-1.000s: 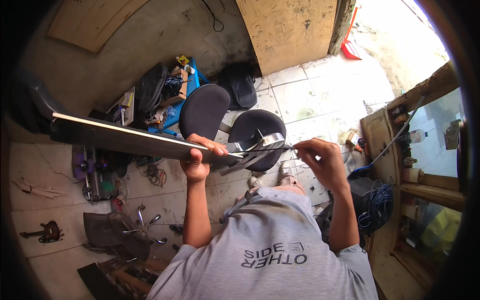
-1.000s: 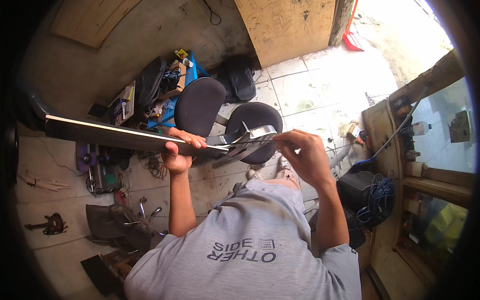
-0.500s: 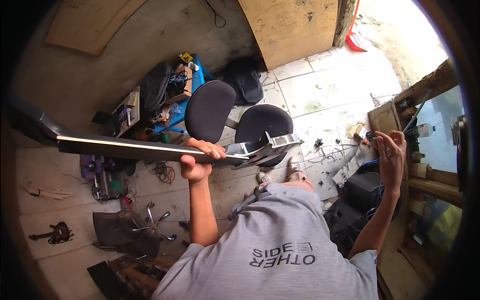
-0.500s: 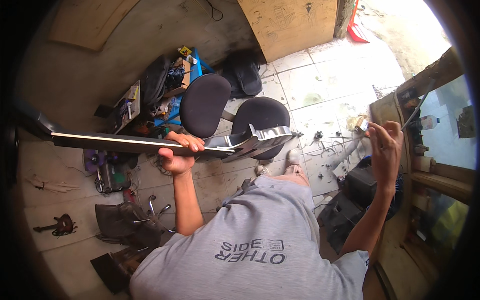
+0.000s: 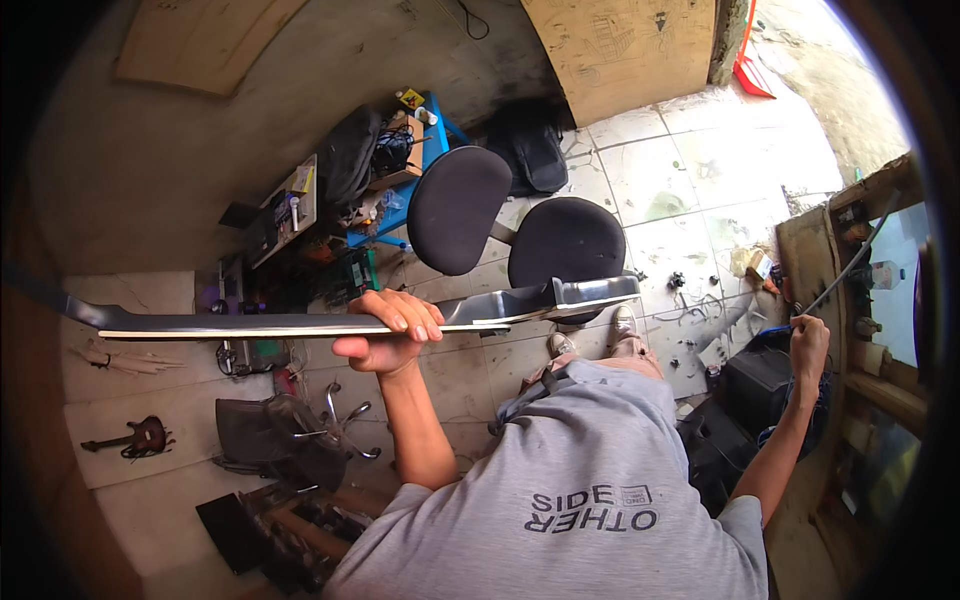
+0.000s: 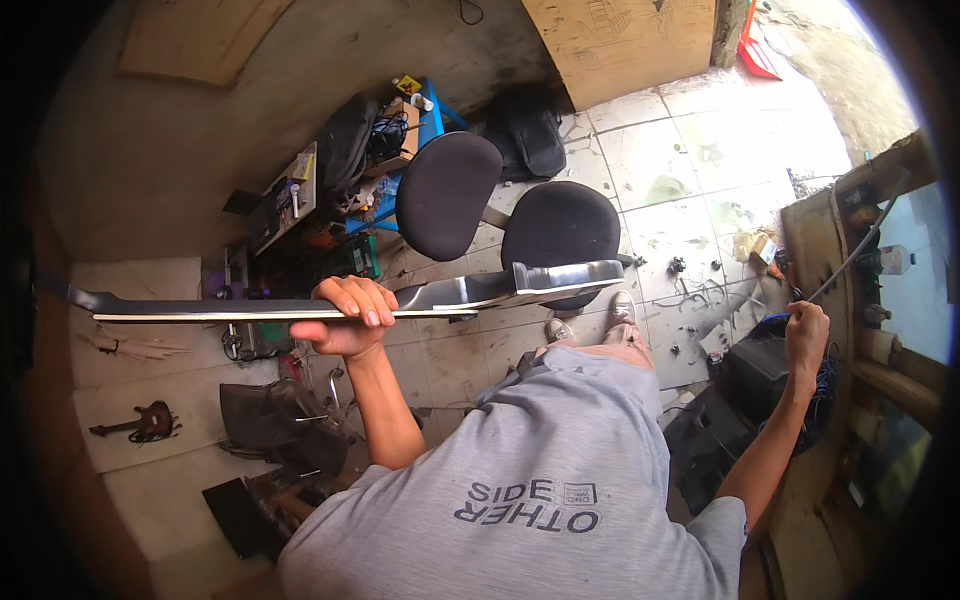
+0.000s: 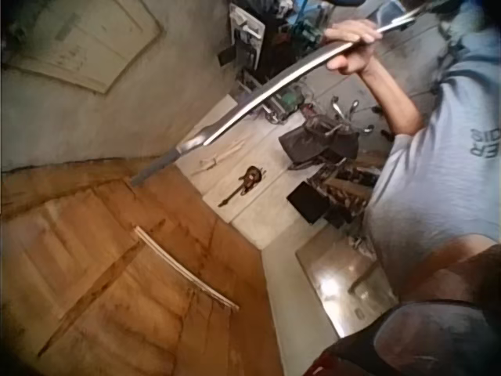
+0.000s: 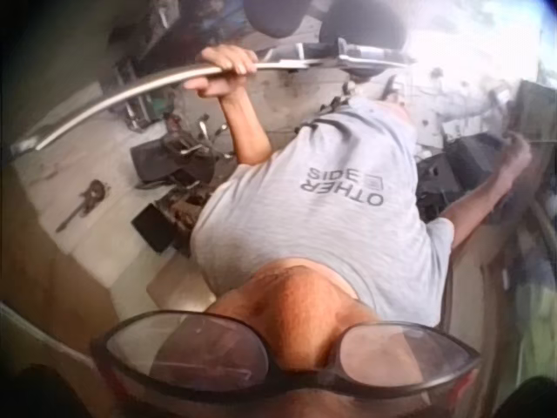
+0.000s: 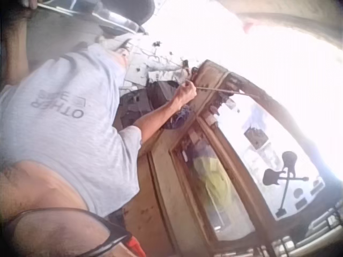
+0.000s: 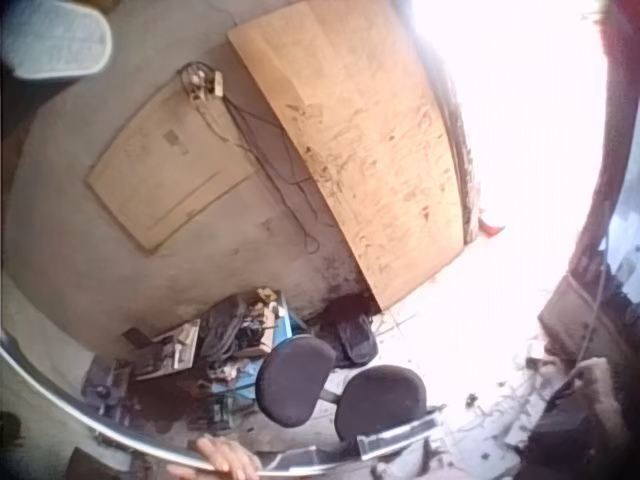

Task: The person applies adhesive to a guitar body using a small applicator and spreads it by hand.

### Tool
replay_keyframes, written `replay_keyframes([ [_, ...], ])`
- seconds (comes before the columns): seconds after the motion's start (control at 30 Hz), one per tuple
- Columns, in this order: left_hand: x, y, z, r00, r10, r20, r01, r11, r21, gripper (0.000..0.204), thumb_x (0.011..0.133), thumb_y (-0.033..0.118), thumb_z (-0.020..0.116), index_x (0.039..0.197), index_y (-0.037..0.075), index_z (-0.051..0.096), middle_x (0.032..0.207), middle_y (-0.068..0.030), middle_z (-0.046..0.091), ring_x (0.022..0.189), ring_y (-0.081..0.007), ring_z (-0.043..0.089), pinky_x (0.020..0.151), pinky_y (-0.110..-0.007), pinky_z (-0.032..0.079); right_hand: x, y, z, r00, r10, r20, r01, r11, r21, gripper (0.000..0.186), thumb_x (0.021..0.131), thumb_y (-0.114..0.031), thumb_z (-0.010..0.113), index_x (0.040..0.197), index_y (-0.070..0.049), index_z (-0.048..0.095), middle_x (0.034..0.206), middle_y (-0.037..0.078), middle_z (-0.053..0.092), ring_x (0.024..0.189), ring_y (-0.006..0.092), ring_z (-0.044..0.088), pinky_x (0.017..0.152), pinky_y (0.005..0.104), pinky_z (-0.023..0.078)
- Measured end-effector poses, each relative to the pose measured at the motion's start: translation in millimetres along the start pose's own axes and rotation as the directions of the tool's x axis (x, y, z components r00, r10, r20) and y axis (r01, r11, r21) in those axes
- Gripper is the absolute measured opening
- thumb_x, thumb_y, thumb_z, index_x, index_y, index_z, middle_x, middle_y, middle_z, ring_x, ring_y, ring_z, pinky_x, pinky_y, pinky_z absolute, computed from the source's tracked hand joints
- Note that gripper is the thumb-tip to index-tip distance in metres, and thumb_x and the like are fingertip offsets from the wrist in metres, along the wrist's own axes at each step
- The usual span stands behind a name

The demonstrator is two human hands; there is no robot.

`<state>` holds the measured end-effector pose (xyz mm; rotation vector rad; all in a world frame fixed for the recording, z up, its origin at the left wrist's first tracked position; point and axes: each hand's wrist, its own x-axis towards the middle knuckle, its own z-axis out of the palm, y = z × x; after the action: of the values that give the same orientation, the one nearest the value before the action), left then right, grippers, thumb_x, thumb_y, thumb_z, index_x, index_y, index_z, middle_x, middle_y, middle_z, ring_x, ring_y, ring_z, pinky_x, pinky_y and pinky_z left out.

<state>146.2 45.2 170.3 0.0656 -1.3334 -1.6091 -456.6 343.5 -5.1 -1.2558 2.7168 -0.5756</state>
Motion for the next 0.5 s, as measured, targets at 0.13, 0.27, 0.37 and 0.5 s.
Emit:
replay_keyframes([
  [0.13, 7.3, 10.9, 8.4, 0.999, 0.033, 0.033, -0.034, 0.998, 0.048, 0.075, 0.093, 0.075, 0.063, 0.091, 0.0, 0.067, 0.075, -0.0185, 0.073, 0.068, -0.0325, 0.076, 0.076, -0.05, 0.065, 4.1, -22.5, -5.0, 0.961, 0.237, 0.144, -0.23, 0.971, -0.066, 0.011, 0.089, 0.0, 0.066, 0.092, 0.002, 0.077, 0.095, 0.025, 0.075, 0.089, 0.0409, 0.074, 0.08, 0.0473, 0.057],
  [0.27, 13.7, 10.8, 13.6, 0.999, 0.025, 0.047, -0.028, 0.998, 0.049, 0.074, 0.093, 0.074, 0.064, 0.092, 0.0, 0.068, 0.074, -0.0185, 0.073, 0.065, -0.0317, 0.075, 0.072, -0.048, 0.065, -4.5, 44.1, 25.0, 0.981, 0.171, 0.088, -0.155, 0.973, -0.169, 0.014, 0.085, 0.001, 0.064, 0.088, -0.002, 0.078, 0.092, 0.024, 0.074, 0.09, 0.0418, 0.074, 0.08, 0.0488, 0.057],
  [0.37, 14.1, 12.7, 15.2, 0.999, 0.018, 0.047, -0.021, 0.998, 0.067, 0.073, 0.093, 0.074, 0.065, 0.093, 0.0, 0.07, 0.074, -0.0171, 0.073, 0.064, -0.0302, 0.075, 0.071, -0.046, 0.065, -9.3, 52.9, 29.0, 0.982, 0.16, 0.104, -0.142, 0.976, -0.165, 0.013, 0.082, 0.0, 0.065, 0.082, -0.003, 0.078, 0.087, 0.024, 0.074, 0.085, 0.0422, 0.074, 0.078, 0.0494, 0.057],
  [0.5, 16.3, 16.6, 16.7, 0.998, 0.013, 0.066, -0.016, 0.999, 0.045, 0.075, 0.092, 0.074, 0.065, 0.091, -0.001, 0.069, 0.073, -0.019, 0.073, 0.065, -0.0319, 0.075, 0.071, -0.048, 0.065, -17.9, 55.6, 26.3, 0.967, 0.218, 0.128, -0.202, 0.971, -0.13, 0.012, 0.08, 0.0, 0.066, 0.077, -0.002, 0.077, 0.082, 0.024, 0.073, 0.082, 0.0414, 0.074, 0.076, 0.0486, 0.057],
])
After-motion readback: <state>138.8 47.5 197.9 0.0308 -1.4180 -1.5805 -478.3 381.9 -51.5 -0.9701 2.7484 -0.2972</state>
